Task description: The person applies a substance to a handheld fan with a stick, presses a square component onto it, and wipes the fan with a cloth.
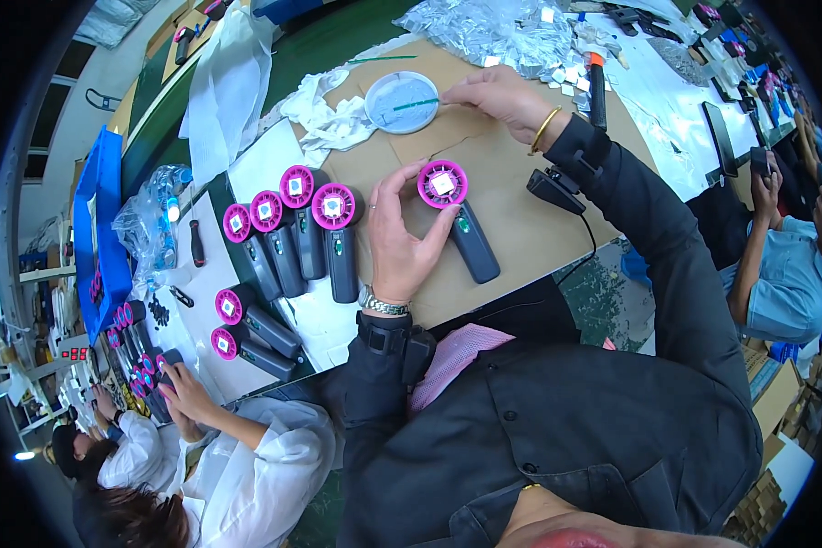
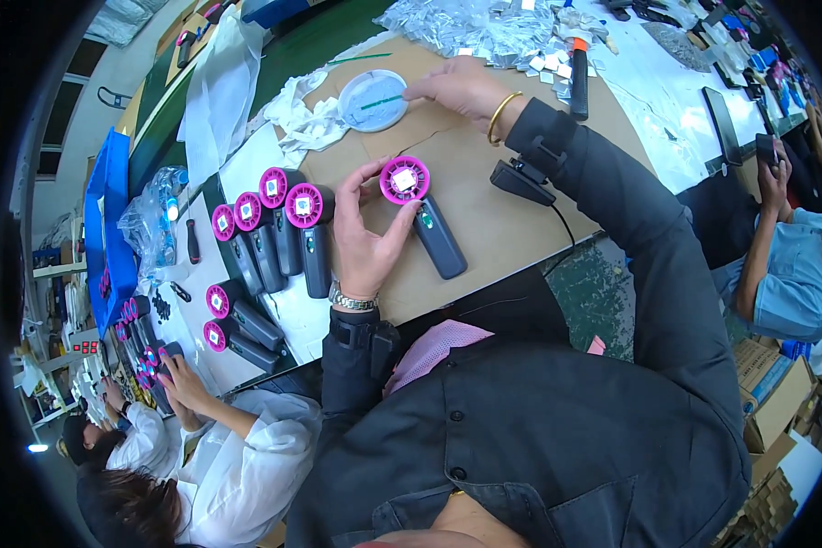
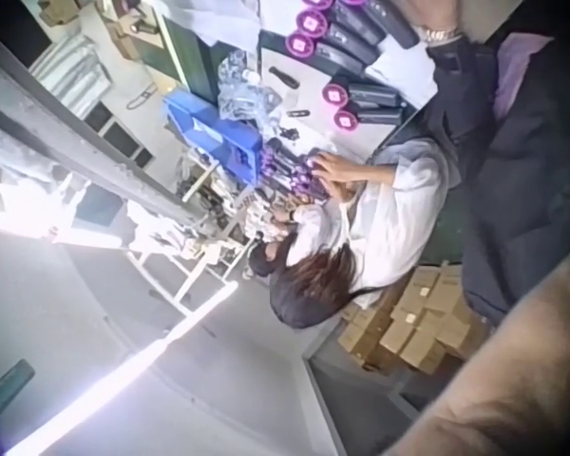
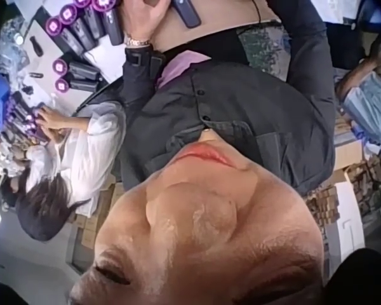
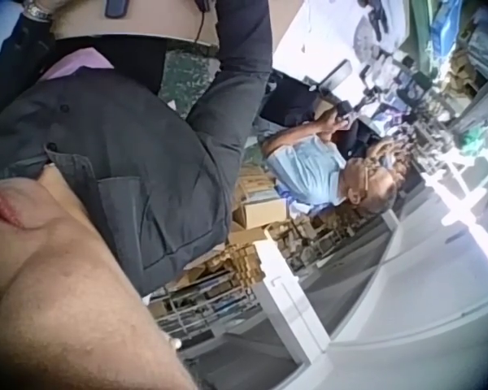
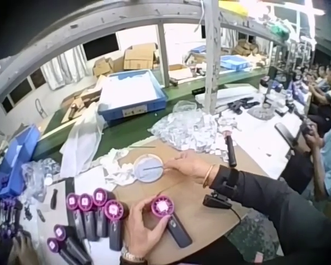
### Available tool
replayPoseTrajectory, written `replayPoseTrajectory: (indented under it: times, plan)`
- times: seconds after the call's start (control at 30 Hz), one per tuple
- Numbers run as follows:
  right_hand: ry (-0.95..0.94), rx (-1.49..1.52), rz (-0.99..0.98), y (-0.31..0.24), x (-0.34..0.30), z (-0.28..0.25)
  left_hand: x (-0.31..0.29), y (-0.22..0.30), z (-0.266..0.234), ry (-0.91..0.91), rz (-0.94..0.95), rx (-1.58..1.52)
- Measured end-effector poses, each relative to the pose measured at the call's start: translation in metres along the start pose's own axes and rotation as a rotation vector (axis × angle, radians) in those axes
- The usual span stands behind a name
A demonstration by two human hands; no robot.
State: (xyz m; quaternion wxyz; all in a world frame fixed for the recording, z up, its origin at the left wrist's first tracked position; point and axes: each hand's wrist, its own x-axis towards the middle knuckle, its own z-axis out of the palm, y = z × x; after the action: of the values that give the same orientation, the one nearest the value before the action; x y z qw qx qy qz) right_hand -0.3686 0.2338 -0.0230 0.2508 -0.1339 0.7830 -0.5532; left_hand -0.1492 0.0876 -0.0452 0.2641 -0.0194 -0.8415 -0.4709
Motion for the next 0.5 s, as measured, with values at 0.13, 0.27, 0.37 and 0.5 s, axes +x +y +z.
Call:
replayPoseTrajectory:
  times: [0.13,0.27,0.37,0.5]
  plan:
    - [0.018,0.039,-0.015,-0.001,-0.007,-0.011,0.0,0.001,0.0,0.004,-0.004,-0.013]
    - [0.111,-0.017,-0.063,0.011,-0.01,-0.015,0.0,0.001,-0.001,0.004,-0.008,-0.004]
    - [0.123,0.014,-0.086,0.008,-0.014,-0.017,-0.001,0.0,-0.001,0.009,0.005,0.013]
    - [0.07,0.142,-0.12,-0.008,-0.02,-0.027,0.0,0.001,-0.001,0.021,0.018,0.044]
